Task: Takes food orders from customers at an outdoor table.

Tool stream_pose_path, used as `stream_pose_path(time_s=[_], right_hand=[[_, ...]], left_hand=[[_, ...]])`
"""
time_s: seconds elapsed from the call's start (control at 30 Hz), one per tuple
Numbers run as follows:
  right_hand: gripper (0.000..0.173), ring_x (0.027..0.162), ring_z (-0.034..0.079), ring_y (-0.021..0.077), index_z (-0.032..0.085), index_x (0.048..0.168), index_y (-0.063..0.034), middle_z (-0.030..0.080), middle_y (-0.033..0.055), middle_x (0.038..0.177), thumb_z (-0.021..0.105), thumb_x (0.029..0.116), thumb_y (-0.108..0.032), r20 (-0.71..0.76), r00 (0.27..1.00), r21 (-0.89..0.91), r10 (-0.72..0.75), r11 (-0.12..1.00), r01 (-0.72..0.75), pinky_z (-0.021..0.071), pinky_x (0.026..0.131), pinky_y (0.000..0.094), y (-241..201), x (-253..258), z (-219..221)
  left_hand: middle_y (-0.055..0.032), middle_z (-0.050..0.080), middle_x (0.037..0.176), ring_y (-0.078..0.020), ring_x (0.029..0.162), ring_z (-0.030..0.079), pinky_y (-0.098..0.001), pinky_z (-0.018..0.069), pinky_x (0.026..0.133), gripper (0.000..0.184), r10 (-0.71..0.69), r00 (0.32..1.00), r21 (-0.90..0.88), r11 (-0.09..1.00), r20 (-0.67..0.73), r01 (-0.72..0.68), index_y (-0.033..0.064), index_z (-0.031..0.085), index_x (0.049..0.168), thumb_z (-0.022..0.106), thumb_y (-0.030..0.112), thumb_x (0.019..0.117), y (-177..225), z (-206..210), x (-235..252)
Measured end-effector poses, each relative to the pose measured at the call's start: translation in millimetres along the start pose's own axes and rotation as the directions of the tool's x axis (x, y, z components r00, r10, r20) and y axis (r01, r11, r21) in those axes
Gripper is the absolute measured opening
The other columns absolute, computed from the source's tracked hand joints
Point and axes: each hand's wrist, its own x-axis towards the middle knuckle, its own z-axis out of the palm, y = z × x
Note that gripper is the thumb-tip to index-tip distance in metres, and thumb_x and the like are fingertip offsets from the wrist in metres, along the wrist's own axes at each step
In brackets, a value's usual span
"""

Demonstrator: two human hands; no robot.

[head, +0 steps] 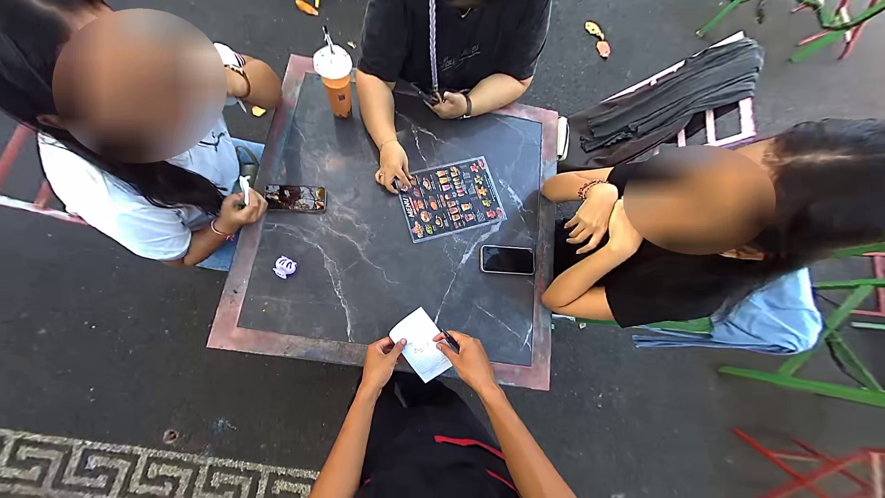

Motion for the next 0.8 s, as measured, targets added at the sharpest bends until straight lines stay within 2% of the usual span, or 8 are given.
stream_pose_path(time_s=[0.23, 0.4, 0.6, 0.8], right_hand=[[0.021, 0.093, 0.069, 0.0096, 0.076, 0.114, -0.025, 0.075, -0.0039, 0.103, 0.064, 0.0994, -0.033, 0.019, 1.0, 0.032, 0.005, 0.999, -0.005, 0.0567, 0.086, 0.0379, 6.6, -6.4, 10.0], [0.02, 0.093, 0.069, 0.006, 0.076, 0.113, -0.0242, 0.075, -0.0061, 0.101, 0.063, 0.0998, -0.031, 0.023, 1.0, 0.056, -0.004, 0.998, 0.003, 0.0573, 0.086, 0.035, 14.9, -4.4, 5.9], [0.019, 0.09, 0.069, 0.0063, 0.076, 0.113, -0.0236, 0.075, -0.0056, 0.099, 0.063, 0.0998, -0.029, 0.018, 1.0, 0.049, -0.011, 0.999, 0.01, 0.0571, 0.084, 0.0339, 14.2, -0.2, 3.8], [0.021, 0.089, 0.069, 0.0084, 0.076, 0.113, -0.0223, 0.075, -0.0045, 0.099, 0.063, 0.0994, -0.031, 0.029, 1.0, 0.059, -0.009, 0.998, 0.008, 0.0574, 0.084, 0.0361, 12.1, -0.9, 2.8]], left_hand=[[-0.0066, 0.075, 0.083, -0.0143, 0.068, 0.07, -0.0314, 0.0602, 0.064, 0.024, 0.003, 0.998, 0.007, 1.0, -0.064, -0.002, 0.0029, 0.074, 0.098, 0.066, 0.026, 0.1016, -4.3, -1.8, 7.0], [-0.0064, 0.074, 0.083, -0.0138, 0.07, 0.07, -0.0312, 0.0604, 0.066, 0.022, 0.019, 0.996, -0.01, 1.0, -0.089, -0.02, 0.003, 0.073, 0.096, 0.069, 0.025, 0.0994, -1.6, -0.1, 11.5], [-0.0066, 0.074, 0.083, -0.0149, 0.07, 0.071, -0.0326, 0.0615, 0.066, 0.023, 0.029, 0.994, -0.003, 1.0, -0.101, -0.029, 0.0029, 0.073, 0.095, 0.069, 0.025, 0.0993, 1.9, 1.1, 12.2], [-0.0071, 0.075, 0.088, -0.0151, 0.074, 0.072, -0.0344, 0.0624, 0.07, 0.023, 0.013, 0.997, 0.048, 0.999, -0.082, -0.009, 0.0027, 0.073, 0.101, 0.069, 0.025, 0.0992, 8.7, -1.8, 15.1]])
